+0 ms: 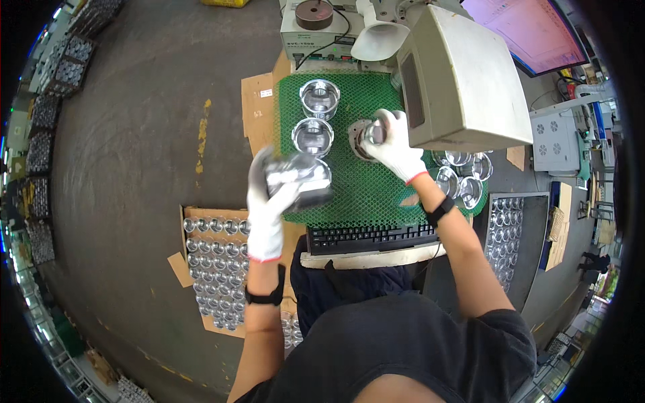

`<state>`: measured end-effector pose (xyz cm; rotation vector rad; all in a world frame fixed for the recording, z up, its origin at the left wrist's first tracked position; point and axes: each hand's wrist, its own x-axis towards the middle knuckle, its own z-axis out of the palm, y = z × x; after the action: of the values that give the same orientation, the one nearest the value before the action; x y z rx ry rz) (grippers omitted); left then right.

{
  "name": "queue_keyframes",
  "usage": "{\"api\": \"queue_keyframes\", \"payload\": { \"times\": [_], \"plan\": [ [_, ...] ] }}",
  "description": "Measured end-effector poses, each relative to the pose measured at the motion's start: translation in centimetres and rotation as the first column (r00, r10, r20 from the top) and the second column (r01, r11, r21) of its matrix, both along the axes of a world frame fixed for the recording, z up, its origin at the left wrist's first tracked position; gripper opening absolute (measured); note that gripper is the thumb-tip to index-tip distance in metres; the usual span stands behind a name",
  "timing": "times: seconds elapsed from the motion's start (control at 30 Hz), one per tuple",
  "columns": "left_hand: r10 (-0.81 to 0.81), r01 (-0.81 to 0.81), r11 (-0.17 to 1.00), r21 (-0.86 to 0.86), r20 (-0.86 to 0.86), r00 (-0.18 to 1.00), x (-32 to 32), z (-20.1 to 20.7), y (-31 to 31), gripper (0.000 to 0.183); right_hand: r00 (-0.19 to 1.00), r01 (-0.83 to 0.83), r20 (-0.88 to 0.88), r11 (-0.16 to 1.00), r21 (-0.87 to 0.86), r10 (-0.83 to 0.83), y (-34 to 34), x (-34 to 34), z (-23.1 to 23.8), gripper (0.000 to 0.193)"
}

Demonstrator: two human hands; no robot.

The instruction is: Manually organizing and inspecting circular metal components in a factory setting.

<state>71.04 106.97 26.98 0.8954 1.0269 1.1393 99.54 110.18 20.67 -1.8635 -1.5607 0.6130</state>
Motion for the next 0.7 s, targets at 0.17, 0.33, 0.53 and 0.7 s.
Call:
{"api": "queue_keyframes", "payload": {
  "times": [0.17,0.33,0.53,0.7],
  "plan": [
    [0.222,-0.209,0.941,-0.268,0.019,0.975,-10.6,-7.6,-10.3,0.056,0.959,-0.013,0.283,0.998,-0.055,0.028,1.1,-1.2,0.4,0.060],
    [0.439,-0.417,0.688,-0.594,-0.117,0.891,-18.1,-11.9,-22.9,0.035,0.771,-0.232,0.571,0.960,-0.159,0.281,0.7,-0.3,1.5,0.074],
    [0.532,-0.393,0.568,-0.723,-0.042,0.846,-20.3,-10.7,-29.9,0.043,0.809,-0.095,0.585,0.995,0.031,0.059,0.4,-2.5,-0.1,0.052],
    [0.395,-0.172,0.661,-0.730,0.144,0.907,-16.0,-11.8,-23.0,0.044,0.781,-0.071,0.605,0.941,0.331,-0.154,-1.3,-3.3,1.6,0.045]
  ]
}}
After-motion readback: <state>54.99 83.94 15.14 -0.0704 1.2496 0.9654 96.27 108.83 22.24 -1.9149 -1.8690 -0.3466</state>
